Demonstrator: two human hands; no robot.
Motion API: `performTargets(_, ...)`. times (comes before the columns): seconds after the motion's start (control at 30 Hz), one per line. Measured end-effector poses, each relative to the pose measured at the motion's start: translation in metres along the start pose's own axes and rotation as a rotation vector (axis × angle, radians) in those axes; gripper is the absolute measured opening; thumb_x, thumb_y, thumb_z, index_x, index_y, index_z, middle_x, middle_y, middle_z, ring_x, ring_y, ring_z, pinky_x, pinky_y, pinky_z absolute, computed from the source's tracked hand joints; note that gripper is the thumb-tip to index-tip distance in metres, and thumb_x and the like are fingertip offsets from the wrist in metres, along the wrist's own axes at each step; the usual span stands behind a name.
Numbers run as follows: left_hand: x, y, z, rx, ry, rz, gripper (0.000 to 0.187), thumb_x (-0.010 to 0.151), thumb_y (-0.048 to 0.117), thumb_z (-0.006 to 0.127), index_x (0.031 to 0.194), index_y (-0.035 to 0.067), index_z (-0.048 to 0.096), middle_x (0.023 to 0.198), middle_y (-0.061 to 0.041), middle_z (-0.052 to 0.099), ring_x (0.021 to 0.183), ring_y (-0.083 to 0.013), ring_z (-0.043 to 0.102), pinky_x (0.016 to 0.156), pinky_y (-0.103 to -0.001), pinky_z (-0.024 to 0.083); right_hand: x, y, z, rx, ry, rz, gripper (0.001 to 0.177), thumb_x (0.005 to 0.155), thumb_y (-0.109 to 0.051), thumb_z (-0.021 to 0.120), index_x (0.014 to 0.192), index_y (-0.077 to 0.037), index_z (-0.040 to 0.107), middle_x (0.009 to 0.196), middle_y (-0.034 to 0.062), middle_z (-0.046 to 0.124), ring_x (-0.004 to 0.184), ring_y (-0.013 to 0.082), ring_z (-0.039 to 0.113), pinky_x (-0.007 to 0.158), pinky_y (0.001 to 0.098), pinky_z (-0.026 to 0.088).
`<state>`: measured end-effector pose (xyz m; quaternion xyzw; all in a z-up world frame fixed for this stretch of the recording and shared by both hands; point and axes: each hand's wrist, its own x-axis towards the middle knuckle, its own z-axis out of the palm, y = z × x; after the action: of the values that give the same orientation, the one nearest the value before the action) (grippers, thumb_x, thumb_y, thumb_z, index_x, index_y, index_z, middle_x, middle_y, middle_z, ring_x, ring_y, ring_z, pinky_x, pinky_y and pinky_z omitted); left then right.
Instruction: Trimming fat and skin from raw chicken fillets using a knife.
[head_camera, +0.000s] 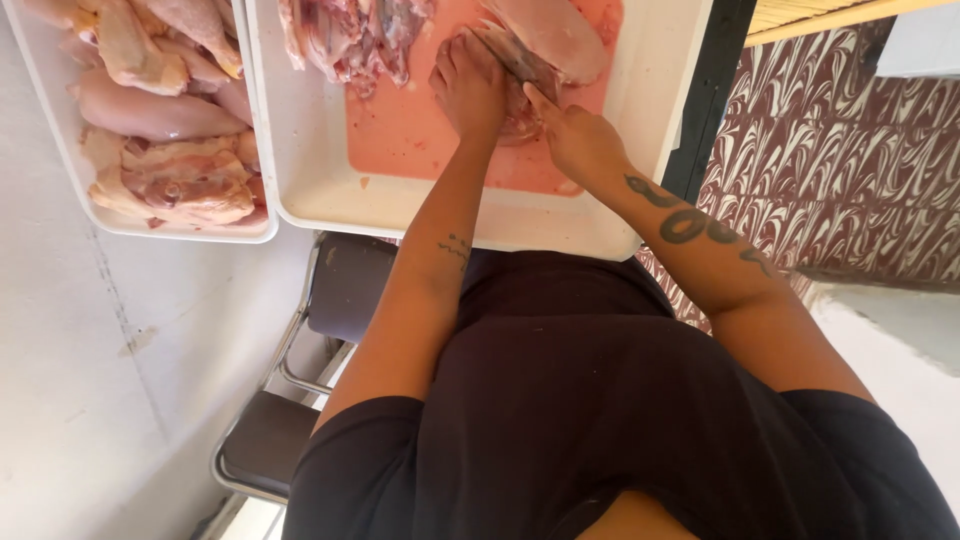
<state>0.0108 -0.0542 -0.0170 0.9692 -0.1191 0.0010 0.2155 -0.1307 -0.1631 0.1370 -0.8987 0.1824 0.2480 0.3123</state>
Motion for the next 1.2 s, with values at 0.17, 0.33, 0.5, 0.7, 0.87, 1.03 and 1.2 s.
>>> performTargets(0.17,0.005,-0.009,0.012,-0.125,-0.043,-0.046,0.059,0.083,0.033,0.069,0.138,0.022,0.05,0.146,0.0,0.048,0.122,-0.0347,0.051,0.108,-0.044,0.044,0.022,-0.004,0.003,-0.003,0.051,-0.037,0.072,0.096,-0.01,0.042,0.162,-0.034,0.022,0.101,0.0271,0.06,0.067,0.0489,0.06,0.053,0.0546,0.044)
performTargets(0.33,0.007,-0.002,-0.007,-0.179,-0.167,-0.119,0.055,0.087,0.027,0.064,0.14,0.031,0.05,0.154,0.005,0.039,0.129,-0.0356,0.044,0.104,-0.047,0.048,0.03,-0.015,0.005,-0.017,0.034,-0.001,0.072,0.098,-0.008,0.04,0.162,-0.033,0.02,0.1,0.0222,0.062,0.067,0.045,0.06,0.049,0.0525,0.044)
performTargets(0.5,0.006,0.003,-0.018,-0.136,-0.183,-0.157,0.05,0.087,0.025,0.067,0.136,0.033,0.054,0.154,0.004,0.035,0.134,-0.0337,0.04,0.109,-0.047,0.042,-0.008,-0.031,-0.019,0.015,-0.068,0.075,0.081,0.091,0.001,0.037,0.162,-0.033,0.018,0.117,0.0273,0.057,0.067,0.051,0.063,0.053,0.0584,0.053)
performTargets(0.7,0.005,-0.022,-0.007,-0.131,0.072,0.025,0.041,0.082,0.016,0.065,0.122,0.028,0.066,0.142,0.001,0.05,0.121,-0.0292,0.05,0.11,-0.039,0.042,-0.06,-0.024,-0.05,-0.105,-0.275,0.122,0.079,0.094,-0.005,0.038,0.166,-0.025,0.014,0.09,0.0241,0.066,0.067,0.0436,0.062,0.06,0.0478,0.047)
performTargets(0.87,-0.012,-0.014,-0.056,-0.045,-0.192,0.382,0.032,0.092,0.022,0.058,0.121,0.011,0.064,0.126,-0.011,0.062,0.121,-0.0329,0.052,0.105,-0.048,0.04,-0.069,0.003,-0.045,-0.056,-0.149,0.09,0.058,0.106,-0.022,0.035,0.163,-0.03,0.028,0.075,0.0227,0.059,0.071,0.0434,0.057,0.064,0.0522,0.044)
performTargets(1.03,-0.073,0.004,-0.078,0.271,-0.497,0.685,0.097,0.073,0.074,0.072,0.145,0.013,0.049,0.152,-0.01,0.04,0.143,-0.0393,0.026,0.107,-0.071,0.027,-0.065,0.014,-0.036,-0.125,-0.124,0.03,0.059,0.107,-0.021,0.036,0.164,-0.028,0.024,0.069,0.0166,0.05,0.059,0.0369,0.051,0.054,0.0472,0.04)
performTargets(1.2,-0.079,-0.007,-0.047,0.276,-0.065,0.739,0.09,0.071,0.08,0.076,0.134,0.018,0.058,0.142,-0.002,0.052,0.142,-0.0368,0.031,0.08,-0.072,0.05,-0.04,0.023,-0.017,-0.104,-0.072,-0.075,0.059,0.107,-0.019,0.041,0.163,-0.028,0.026,0.073,0.02,0.055,0.063,0.0413,0.054,0.056,0.0497,0.041)
